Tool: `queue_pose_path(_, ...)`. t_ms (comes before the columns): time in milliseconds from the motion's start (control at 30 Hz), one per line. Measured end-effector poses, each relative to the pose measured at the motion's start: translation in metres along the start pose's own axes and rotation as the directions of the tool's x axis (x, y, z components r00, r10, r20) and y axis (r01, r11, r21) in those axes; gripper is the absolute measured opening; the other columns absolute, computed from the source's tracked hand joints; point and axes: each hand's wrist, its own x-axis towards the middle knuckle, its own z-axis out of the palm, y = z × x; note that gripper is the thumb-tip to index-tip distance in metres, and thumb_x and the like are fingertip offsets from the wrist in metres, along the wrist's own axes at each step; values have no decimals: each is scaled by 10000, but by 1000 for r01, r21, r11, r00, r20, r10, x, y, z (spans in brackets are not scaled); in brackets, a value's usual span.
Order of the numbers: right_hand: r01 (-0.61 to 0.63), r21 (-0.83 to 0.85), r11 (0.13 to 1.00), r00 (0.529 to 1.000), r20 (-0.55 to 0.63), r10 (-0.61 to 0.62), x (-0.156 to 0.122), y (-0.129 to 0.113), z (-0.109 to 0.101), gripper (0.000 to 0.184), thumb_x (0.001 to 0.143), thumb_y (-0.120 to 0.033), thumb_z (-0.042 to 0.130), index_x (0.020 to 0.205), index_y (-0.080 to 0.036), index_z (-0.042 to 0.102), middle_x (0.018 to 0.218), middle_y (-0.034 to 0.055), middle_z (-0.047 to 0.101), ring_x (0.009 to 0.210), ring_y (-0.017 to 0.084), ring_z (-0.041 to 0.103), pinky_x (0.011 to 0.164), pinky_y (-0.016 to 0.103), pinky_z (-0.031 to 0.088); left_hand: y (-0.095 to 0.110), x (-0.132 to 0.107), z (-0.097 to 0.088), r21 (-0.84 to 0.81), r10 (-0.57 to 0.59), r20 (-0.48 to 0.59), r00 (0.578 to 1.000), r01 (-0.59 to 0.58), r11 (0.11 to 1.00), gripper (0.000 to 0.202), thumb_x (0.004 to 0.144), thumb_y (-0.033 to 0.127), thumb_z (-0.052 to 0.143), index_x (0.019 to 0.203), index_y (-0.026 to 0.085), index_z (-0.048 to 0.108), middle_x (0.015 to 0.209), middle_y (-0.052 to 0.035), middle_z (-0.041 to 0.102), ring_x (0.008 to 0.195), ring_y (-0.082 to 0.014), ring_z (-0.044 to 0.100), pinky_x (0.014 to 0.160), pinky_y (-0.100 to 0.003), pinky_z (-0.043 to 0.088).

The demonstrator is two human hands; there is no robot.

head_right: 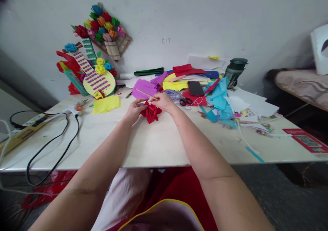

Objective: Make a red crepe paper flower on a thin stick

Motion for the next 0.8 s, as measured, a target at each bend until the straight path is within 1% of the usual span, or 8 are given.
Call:
queue_pose_path(100,-5,-46,999,1000,6,6,1,0,1,172,690,-186,618,814,-144,731,719,16,681,698,125,583,651,227,414,-1,0,1,13,2,5,1000,-2,1000,505,588,205,758,1055,108,591,577,11,624,498,-103,558,499,-198,395)
queue_pose_path(200,-5,-96,995,1000,18,7,1,1,2,173,697,-220,629,810,-144,735,725,26,691,707,136,589,645,230,413,0,-1,3,23,8,12,1000,-9,1000,508,591,213,759,1057,103,588,574,11,621,481,-97,542,480,-194,379)
queue_pose_path(467,-38,-147,988,998,36,43,3,4,4,187,700,-269,622,766,-130,728,676,28,670,660,128,572,596,219,390,0,-1,3,62,26,31,999,-28,998,476,607,197,736,1053,114,594,562,28,597,469,-82,515,481,-189,368)
queue_pose_path(567,-46,-170,984,998,35,52,5,5,4,183,694,-280,622,738,-131,719,662,25,658,643,122,559,581,216,376,-1,-1,4,70,31,37,999,-33,997,453,607,189,730,1034,115,601,558,30,594,461,-79,509,473,-187,365)
queue_pose_path(800,-81,-257,963,994,45,96,8,6,6,176,680,-280,595,688,-137,697,603,8,603,580,109,507,532,221,326,0,-1,8,60,-5,23,1000,4,998,396,588,153,726,961,111,600,573,17,614,463,-79,521,480,-184,378)
